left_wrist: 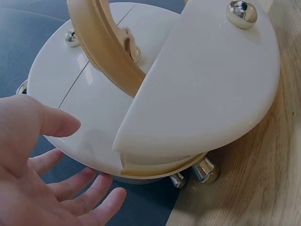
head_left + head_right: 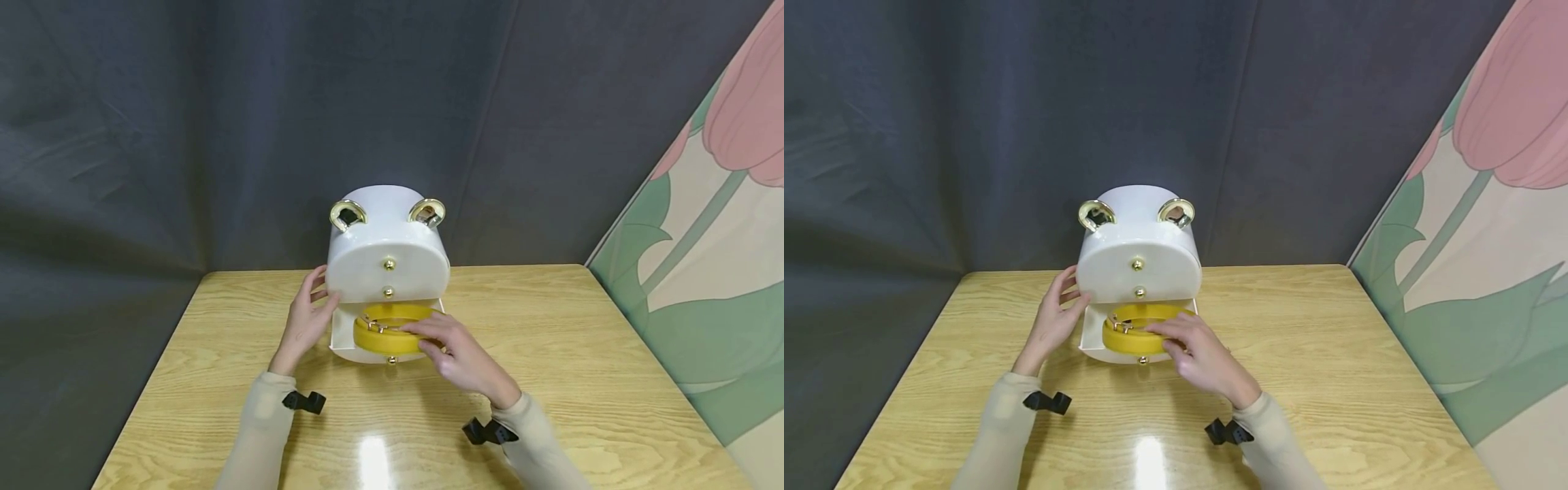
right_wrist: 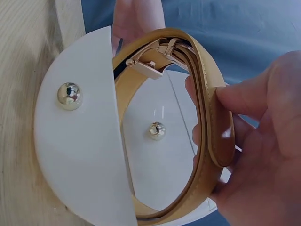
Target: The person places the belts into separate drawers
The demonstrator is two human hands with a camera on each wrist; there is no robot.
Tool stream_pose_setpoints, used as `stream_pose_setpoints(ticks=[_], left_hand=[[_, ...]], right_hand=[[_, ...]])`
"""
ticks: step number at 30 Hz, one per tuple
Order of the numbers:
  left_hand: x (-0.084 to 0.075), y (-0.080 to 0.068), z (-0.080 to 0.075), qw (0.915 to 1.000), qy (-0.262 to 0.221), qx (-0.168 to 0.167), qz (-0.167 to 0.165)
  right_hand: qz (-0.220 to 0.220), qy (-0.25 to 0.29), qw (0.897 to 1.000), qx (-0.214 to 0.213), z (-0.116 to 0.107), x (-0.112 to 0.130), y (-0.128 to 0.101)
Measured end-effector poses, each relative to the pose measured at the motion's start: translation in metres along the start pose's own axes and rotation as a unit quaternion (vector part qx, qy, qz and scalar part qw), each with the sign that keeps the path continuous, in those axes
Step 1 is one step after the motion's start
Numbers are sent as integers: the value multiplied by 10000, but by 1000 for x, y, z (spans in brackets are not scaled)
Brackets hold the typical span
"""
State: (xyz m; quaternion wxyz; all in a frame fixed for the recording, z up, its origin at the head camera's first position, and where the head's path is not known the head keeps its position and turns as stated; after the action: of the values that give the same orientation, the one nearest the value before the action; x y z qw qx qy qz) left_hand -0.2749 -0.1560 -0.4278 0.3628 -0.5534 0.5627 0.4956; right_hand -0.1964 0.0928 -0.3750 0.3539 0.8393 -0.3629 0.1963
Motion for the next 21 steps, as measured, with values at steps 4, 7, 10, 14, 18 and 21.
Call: stream_pose_setpoints(ticks=[4, 7, 10, 14, 18, 21], left_hand=[[1, 0, 0, 10000, -22, -1, -35], [2, -1, 0, 10000, -27, 6, -32], [2, 0, 1, 10000, -1, 9, -15], [3, 0, 1, 10000, 21, -1, -11], [3, 0, 0, 10000, 60, -6, -62], [3, 0, 1, 9999, 83, -16, -90]], right_hand=[[126, 102, 9999, 5, 4, -6, 4], [177, 147, 9997, 66, 9, -9, 6], [178, 110, 9997, 126, 13, -11, 9], [257, 104, 9994, 199, 17, -16, 12], [383, 157, 9986, 315, 23, -21, 14], [442, 178, 9982, 376, 28, -24, 15]])
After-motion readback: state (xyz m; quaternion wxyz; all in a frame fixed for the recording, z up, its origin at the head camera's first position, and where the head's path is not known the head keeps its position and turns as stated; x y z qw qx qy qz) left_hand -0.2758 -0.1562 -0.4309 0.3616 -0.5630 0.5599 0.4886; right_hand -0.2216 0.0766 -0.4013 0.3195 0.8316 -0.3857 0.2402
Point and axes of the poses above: each hand's wrist, its own y-axis towards the middle knuckle, its own z-axis out of the palm, x = y × z, the point moved 9 cm from there along y, towards the middle knuckle, and after that the axes turned 6 degrees about -x, right-handed, at the moved point
